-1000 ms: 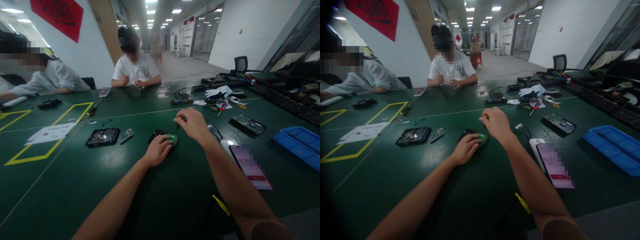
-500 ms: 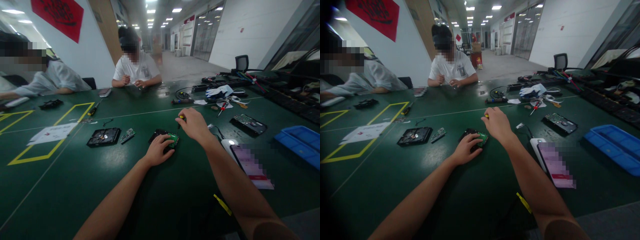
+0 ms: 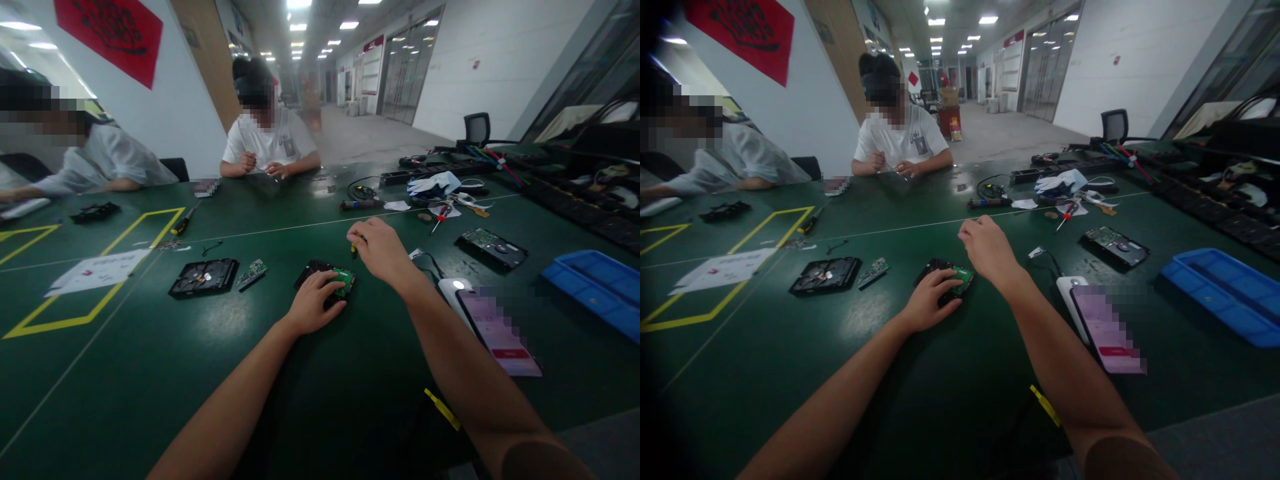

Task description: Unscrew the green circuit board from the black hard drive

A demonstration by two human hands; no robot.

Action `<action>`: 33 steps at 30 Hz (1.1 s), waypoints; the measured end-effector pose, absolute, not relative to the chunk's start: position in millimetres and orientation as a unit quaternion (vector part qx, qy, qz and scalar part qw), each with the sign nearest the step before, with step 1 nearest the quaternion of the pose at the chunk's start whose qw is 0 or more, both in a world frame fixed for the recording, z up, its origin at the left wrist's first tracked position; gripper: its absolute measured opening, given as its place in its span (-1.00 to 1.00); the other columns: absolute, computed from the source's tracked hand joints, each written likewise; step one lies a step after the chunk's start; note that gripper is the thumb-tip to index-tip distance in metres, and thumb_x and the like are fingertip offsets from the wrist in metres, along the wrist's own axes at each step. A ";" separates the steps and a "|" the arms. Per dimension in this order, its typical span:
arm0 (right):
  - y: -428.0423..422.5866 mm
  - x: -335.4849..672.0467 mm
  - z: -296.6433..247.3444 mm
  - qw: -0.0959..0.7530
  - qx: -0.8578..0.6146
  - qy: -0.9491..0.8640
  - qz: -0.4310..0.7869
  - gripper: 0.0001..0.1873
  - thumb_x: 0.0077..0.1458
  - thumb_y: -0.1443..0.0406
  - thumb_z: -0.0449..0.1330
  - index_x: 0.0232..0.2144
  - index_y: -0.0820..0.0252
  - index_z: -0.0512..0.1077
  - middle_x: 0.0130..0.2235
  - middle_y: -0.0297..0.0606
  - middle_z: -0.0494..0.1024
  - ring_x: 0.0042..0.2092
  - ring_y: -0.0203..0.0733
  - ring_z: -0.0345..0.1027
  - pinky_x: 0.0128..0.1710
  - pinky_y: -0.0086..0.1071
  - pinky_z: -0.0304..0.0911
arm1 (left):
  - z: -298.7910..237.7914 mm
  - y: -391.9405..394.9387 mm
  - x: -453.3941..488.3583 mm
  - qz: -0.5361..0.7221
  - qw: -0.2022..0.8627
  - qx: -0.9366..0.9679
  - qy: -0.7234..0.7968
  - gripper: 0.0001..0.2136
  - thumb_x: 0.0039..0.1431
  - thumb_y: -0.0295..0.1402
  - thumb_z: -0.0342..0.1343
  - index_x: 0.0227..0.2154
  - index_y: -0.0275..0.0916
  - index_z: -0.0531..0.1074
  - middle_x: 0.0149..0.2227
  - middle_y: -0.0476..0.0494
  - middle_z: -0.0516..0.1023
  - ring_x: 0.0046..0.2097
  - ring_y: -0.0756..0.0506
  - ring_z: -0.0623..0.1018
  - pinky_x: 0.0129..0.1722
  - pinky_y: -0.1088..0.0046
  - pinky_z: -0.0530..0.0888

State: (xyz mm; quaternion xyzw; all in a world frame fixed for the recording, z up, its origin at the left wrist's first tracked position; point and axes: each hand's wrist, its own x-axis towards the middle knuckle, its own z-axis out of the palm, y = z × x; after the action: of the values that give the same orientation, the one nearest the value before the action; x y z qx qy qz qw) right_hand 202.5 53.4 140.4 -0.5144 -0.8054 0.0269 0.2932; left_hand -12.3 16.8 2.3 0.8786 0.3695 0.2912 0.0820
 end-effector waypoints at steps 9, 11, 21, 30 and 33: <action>54.7 205.2 136.7 0.303 -0.519 -0.799 0.017 -0.71 0.28 0.44 0.12 -0.01 0.21 0.50 0.02 -0.06 0.62 -0.01 0.03 0.50 -0.01 -0.14 0.31 | 0.8 17.5 -12.6 0.291 0.080 0.878 0.372 -0.57 0.30 -0.13 0.20 0.19 -0.07 0.44 0.23 -0.25 0.44 0.27 -0.30 0.44 0.29 -0.08 0.39; 54.6 204.8 136.4 0.305 -0.535 -0.787 0.016 -0.78 0.29 0.39 0.16 -0.04 0.21 0.49 -0.04 -0.06 0.64 -0.05 0.04 0.51 -0.05 -0.13 0.32 | 0.5 17.3 -12.4 0.291 0.080 0.878 0.373 -0.57 0.31 -0.13 0.20 0.19 -0.07 0.44 0.23 -0.25 0.43 0.27 -0.30 0.44 0.29 -0.08 0.38; 51.2 205.6 141.2 0.308 -0.533 -0.788 0.007 -0.91 0.27 0.31 0.23 -0.17 0.14 0.51 -0.14 -0.12 0.60 -0.10 -0.02 0.46 -0.06 -0.17 0.30 | 2.6 17.1 -12.2 0.287 0.084 0.878 0.374 -0.58 0.30 -0.12 0.21 0.18 -0.06 0.44 0.24 -0.24 0.44 0.28 -0.31 0.43 0.31 -0.09 0.37; 49.0 202.8 146.9 0.312 -0.491 -0.810 0.072 -0.85 0.30 0.28 0.18 -0.23 0.08 0.57 -0.16 -0.19 0.59 -0.15 -0.08 0.44 -0.06 -0.18 0.29 | 3.4 17.2 -11.6 0.294 0.085 0.876 0.373 -0.57 0.28 -0.15 0.22 0.19 -0.04 0.43 0.23 -0.24 0.44 0.27 -0.32 0.44 0.28 -0.12 0.39; 48.0 203.3 148.2 0.310 -0.505 -0.803 0.059 -0.91 0.28 0.30 0.22 -0.25 0.09 0.56 -0.19 -0.19 0.58 -0.15 -0.08 0.43 -0.07 -0.20 0.27 | 4.0 17.0 -11.9 0.291 0.086 0.878 0.371 -0.56 0.28 -0.15 0.22 0.19 -0.05 0.43 0.22 -0.24 0.44 0.27 -0.32 0.44 0.29 -0.10 0.39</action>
State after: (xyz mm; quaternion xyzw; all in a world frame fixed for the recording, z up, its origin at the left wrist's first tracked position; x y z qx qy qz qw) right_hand 203.3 48.0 148.2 -0.5053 -0.8030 0.0595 0.3104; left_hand -11.9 17.0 4.0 0.8776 0.3709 0.2914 0.0860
